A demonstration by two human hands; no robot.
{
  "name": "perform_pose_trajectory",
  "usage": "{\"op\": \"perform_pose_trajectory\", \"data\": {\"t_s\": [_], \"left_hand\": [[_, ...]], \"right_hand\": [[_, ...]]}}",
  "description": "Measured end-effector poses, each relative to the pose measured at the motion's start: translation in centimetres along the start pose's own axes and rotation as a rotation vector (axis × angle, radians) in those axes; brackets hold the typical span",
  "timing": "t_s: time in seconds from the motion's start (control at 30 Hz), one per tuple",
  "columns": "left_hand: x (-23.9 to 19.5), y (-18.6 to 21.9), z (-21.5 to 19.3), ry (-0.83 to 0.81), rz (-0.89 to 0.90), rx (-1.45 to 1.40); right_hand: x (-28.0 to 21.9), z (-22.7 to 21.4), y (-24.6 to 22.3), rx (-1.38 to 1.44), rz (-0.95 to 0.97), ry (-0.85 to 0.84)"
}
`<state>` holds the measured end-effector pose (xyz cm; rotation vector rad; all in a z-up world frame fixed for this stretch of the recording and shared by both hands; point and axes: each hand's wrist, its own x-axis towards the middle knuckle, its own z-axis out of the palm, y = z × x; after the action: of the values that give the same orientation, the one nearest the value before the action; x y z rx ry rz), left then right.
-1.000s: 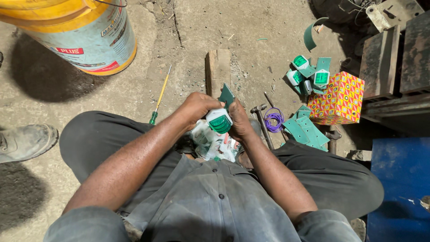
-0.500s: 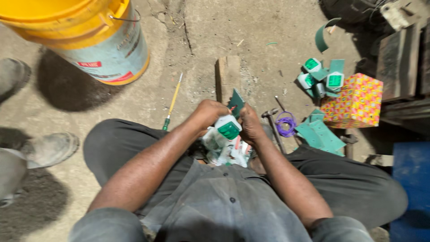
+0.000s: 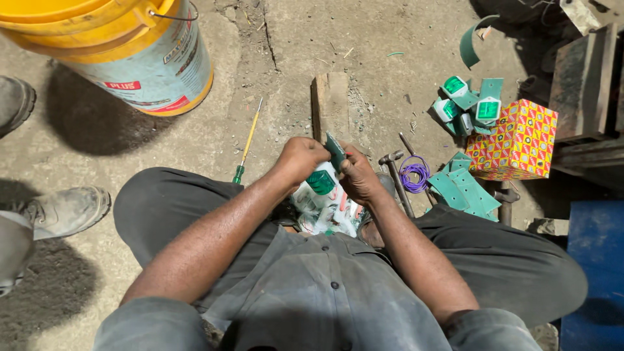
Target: The person assembles small green and white plastic electrical components by hand, inserting wires and securing them with a hammer and screwdriver. The person works on the ground, handling each component individually and placing finished units aside.
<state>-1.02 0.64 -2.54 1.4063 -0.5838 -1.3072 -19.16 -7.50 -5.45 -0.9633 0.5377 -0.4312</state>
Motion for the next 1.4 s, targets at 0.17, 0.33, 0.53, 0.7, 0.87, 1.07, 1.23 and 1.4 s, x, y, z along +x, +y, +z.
{"op": "perform_pose_trajectory", "data": {"t_s": [0.17,0.33,0.53,0.7,0.87,1.07,1.23,1.4], "left_hand": [[-0.1,0.5,0.2,0.063,0.100,0.414],[-0.1,0.4,-0.1,0.077,0.141,0.296],[0.2,-0.5,-0.3,0.027,0.097,-0.010],[0.3,-1.1,-0.2,0.055,0.158,-0.078],[0.6,-0.9,-0.3,0.000,0.082,-0.204],[0.5,0.0,-1.0,-0.173,0.089,-0.394],[-0.3,1.5,-1.7,-0.193,0.070,-0.284],[-1.0,2.6,-1.6,-0.204,0.026,-0.254]], "right_hand": [[0.3,0.7,-0.6,-0.024,-0.043,0.041],[0.4,0.0,0.3,-0.132,-0.134,0.038],[0.7,-2.2,1.0,-0.110,-0.072,0.028],[0.4,-1.5,-0.5,-0.043,0.027,0.030],[0.2,-0.1,-3.6,-0.061,0.131,0.020],[-0.1,1.4,-5.3,-0.270,0.014,0.065],[0.0,2.4,-6.4,-0.480,-0.278,-0.070],[-0.5,2.7,-7.5,-0.670,-0.304,-0.060]]}}
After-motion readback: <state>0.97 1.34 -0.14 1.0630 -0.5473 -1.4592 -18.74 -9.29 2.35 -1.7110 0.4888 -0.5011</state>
